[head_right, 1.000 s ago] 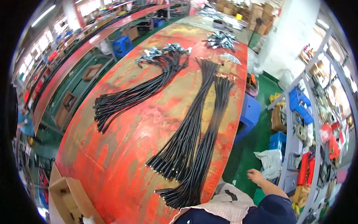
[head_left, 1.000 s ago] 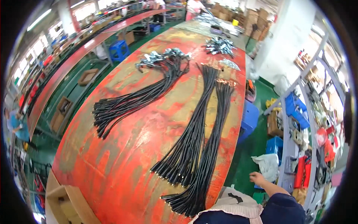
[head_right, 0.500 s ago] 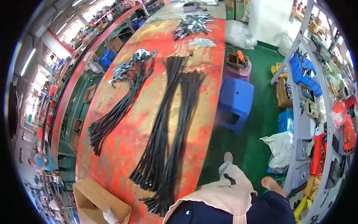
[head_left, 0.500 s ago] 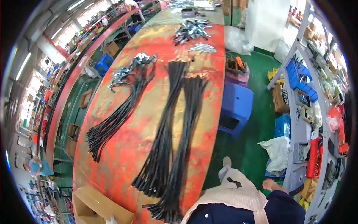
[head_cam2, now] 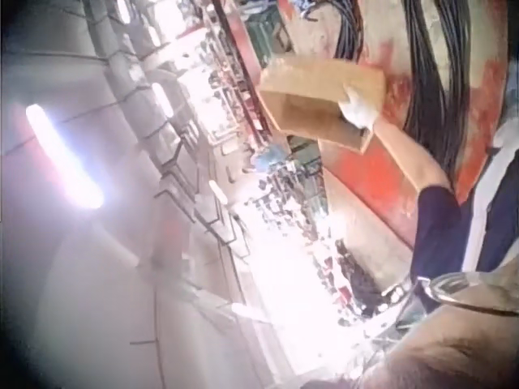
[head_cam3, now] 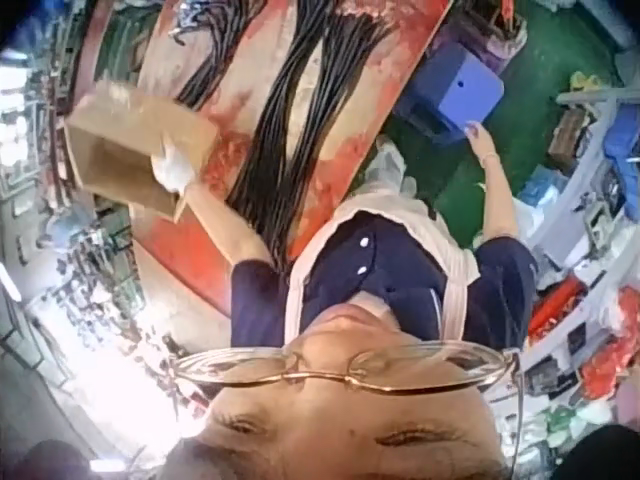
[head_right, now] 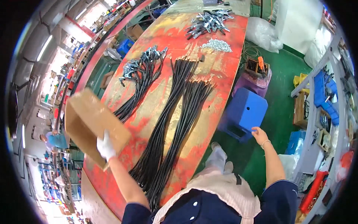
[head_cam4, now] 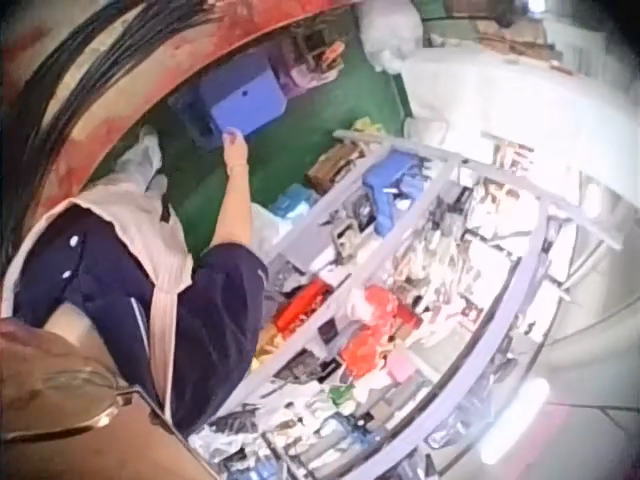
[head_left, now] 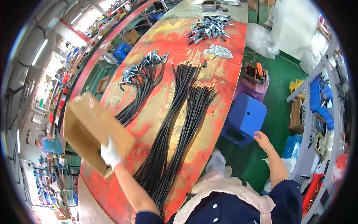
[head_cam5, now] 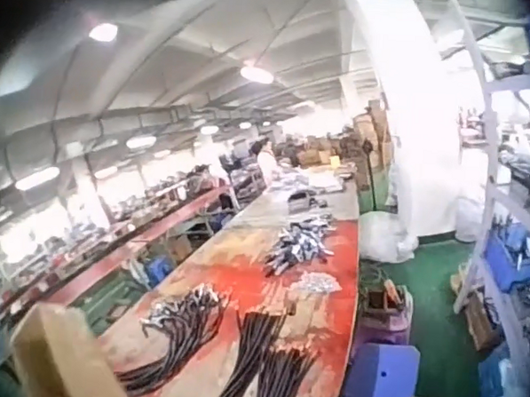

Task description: Manually assembling electrical cables by attaching rubber sleeves and clamps to wire ends.

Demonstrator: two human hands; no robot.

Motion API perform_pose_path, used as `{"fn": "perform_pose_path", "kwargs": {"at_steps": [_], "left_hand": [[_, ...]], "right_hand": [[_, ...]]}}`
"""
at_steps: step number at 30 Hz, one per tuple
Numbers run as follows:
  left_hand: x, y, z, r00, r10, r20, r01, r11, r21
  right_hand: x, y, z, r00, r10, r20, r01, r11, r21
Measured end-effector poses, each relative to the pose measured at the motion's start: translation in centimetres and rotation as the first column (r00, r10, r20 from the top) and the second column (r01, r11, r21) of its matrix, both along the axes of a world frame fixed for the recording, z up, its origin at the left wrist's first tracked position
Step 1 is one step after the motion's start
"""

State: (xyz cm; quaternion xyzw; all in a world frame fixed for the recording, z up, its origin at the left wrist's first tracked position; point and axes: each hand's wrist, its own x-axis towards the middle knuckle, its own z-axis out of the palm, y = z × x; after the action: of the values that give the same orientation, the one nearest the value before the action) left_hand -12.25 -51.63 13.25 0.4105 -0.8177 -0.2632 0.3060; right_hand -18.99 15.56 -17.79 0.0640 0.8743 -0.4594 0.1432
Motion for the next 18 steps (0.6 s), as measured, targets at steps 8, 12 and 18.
{"fn": "perform_pose_path", "kwargs": {"at_steps": [8,12,18], "left_hand": [[-26.8,4.1,-6.5,0.958,-0.069,0.279,0.109,0.985,-0.131],[-35.0,6.2,-11.8,0.899,-0.197,0.392,0.179,0.98,0.083],[-31.7,8.2,-11.8,0.788,-0.5,0.358,0.52,0.853,0.046]], "right_hand": [[22.8,9.8,-1.2,0.843,-0.306,0.443,0.098,0.896,0.433],[24.4,3.6,-2.1,0.8,-0.282,0.529,0.119,0.94,0.321],[23.1,-0.5,-1.7,0.829,-0.23,0.51,0.122,0.964,0.236]]}}
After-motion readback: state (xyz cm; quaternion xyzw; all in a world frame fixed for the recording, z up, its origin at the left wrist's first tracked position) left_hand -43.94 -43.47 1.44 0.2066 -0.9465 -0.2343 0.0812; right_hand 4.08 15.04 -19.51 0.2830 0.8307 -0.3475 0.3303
